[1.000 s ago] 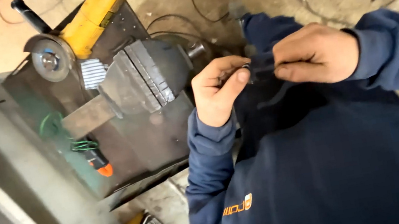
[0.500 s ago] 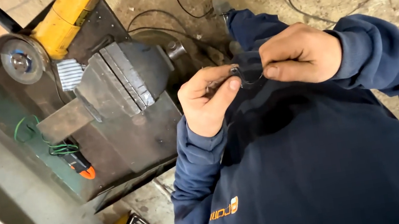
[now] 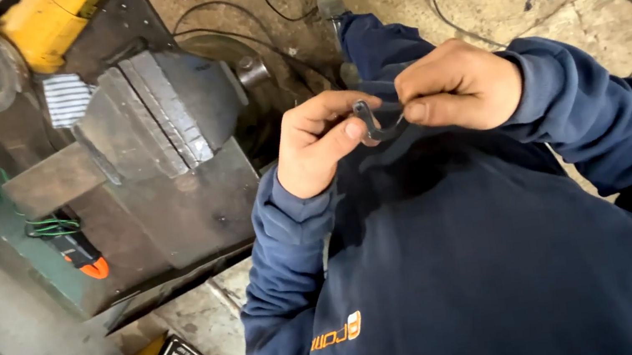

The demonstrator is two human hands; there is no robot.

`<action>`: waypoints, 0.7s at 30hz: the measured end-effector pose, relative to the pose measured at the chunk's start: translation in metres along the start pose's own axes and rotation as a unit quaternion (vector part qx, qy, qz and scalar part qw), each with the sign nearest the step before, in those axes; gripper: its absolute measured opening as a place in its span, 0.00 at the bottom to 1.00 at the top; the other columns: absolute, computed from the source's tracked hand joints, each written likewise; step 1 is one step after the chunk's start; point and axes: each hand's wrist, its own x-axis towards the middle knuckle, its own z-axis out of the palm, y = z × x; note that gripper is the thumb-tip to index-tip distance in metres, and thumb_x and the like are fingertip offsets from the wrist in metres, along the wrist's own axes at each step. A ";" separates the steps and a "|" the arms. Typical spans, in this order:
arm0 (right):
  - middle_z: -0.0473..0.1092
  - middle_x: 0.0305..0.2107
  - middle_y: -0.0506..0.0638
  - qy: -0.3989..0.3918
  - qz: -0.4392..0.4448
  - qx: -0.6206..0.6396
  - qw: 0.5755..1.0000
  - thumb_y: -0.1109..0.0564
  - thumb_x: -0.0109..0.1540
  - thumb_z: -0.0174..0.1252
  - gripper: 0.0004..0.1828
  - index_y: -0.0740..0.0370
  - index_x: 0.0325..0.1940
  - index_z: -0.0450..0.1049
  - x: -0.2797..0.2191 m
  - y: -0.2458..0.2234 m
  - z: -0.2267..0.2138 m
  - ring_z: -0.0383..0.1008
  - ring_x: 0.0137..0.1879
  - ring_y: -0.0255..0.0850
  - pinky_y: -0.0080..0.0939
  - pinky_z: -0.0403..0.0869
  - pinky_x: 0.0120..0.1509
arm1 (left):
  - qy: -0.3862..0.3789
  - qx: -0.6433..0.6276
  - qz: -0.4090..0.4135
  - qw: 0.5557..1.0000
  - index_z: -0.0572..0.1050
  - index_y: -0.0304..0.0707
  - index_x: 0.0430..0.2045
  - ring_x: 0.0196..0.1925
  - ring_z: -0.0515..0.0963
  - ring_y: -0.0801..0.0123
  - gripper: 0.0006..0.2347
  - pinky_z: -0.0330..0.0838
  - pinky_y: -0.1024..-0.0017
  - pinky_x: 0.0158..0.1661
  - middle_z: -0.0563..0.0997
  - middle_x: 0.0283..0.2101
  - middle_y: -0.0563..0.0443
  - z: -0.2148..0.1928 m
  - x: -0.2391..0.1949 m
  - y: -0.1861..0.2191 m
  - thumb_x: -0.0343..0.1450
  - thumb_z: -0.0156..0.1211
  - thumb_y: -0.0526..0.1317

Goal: Inspecting and assembling small metal brackets and components at a workshop workbench.

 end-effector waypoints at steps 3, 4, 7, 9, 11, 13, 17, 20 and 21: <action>0.67 0.23 0.49 0.009 -0.025 -0.027 0.999 0.58 0.67 0.54 0.09 0.63 0.34 0.72 -0.001 -0.005 -0.001 0.70 0.27 0.45 0.43 0.68 0.32 | -0.036 0.035 -0.006 0.999 0.78 0.24 0.50 0.44 0.82 0.72 0.10 0.76 0.72 0.49 0.84 0.42 0.47 0.004 -0.003 -0.004 0.79 0.61 0.34; 0.67 0.22 0.50 0.011 -0.035 -0.049 0.998 0.58 0.67 0.55 0.09 0.63 0.33 0.72 -0.002 -0.005 0.000 0.70 0.28 0.46 0.44 0.67 0.33 | -0.002 0.055 -0.012 0.998 0.78 0.24 0.48 0.43 0.82 0.73 0.10 0.79 0.72 0.48 0.84 0.43 0.48 0.008 -0.004 -0.004 0.78 0.60 0.35; 0.66 0.23 0.51 0.013 -0.041 -0.074 0.996 0.58 0.66 0.56 0.09 0.62 0.32 0.72 -0.005 -0.006 0.002 0.70 0.29 0.48 0.45 0.67 0.34 | 0.031 0.150 -0.003 0.988 0.79 0.24 0.43 0.40 0.82 0.74 0.08 0.79 0.74 0.44 0.84 0.39 0.48 0.017 -0.009 -0.006 0.77 0.60 0.35; 0.66 0.23 0.51 0.015 -0.040 -0.078 0.996 0.58 0.66 0.57 0.09 0.63 0.33 0.72 -0.006 -0.005 0.003 0.70 0.30 0.49 0.46 0.67 0.34 | 0.029 0.227 0.014 0.973 0.80 0.22 0.40 0.37 0.81 0.74 0.08 0.77 0.76 0.42 0.84 0.35 0.48 0.021 -0.010 -0.009 0.78 0.62 0.34; 0.66 0.23 0.50 0.025 -0.033 -0.063 0.997 0.58 0.67 0.56 0.09 0.62 0.33 0.72 -0.009 -0.004 0.003 0.70 0.29 0.47 0.46 0.67 0.34 | 0.073 0.178 0.009 0.981 0.79 0.23 0.36 0.35 0.84 0.73 0.07 0.79 0.76 0.40 0.84 0.36 0.48 0.027 -0.010 -0.013 0.76 0.62 0.34; 0.67 0.24 0.50 0.030 -0.027 -0.071 0.997 0.57 0.67 0.58 0.09 0.62 0.34 0.73 -0.013 0.001 0.004 0.70 0.29 0.47 0.45 0.67 0.34 | 0.080 0.162 0.014 0.983 0.79 0.23 0.36 0.35 0.84 0.73 0.07 0.79 0.76 0.39 0.84 0.35 0.47 0.026 -0.010 -0.019 0.76 0.62 0.34; 0.75 0.33 0.51 0.062 -0.028 -0.081 0.994 0.50 0.63 0.65 0.14 0.64 0.42 0.77 -0.023 0.008 0.001 0.74 0.32 0.43 0.40 0.70 0.35 | 0.098 0.133 0.000 0.986 0.79 0.23 0.35 0.34 0.84 0.72 0.06 0.79 0.76 0.38 0.84 0.34 0.46 0.025 -0.011 -0.024 0.76 0.62 0.33; 0.76 0.38 0.49 0.085 -0.036 0.033 0.995 0.49 0.64 0.67 0.18 0.63 0.52 0.78 -0.034 0.020 0.004 0.78 0.41 0.39 0.37 0.75 0.46 | 0.093 0.107 -0.011 0.990 0.79 0.23 0.35 0.33 0.83 0.72 0.06 0.79 0.75 0.37 0.84 0.34 0.46 0.027 -0.012 -0.026 0.76 0.62 0.33; 0.76 0.38 0.49 0.085 -0.035 0.033 0.995 0.49 0.64 0.67 0.18 0.63 0.52 0.78 -0.036 0.025 0.008 0.78 0.41 0.39 0.37 0.75 0.46 | 0.092 0.106 -0.012 0.990 0.79 0.23 0.35 0.33 0.83 0.72 0.06 0.79 0.75 0.37 0.84 0.34 0.46 0.028 -0.011 -0.027 0.76 0.62 0.33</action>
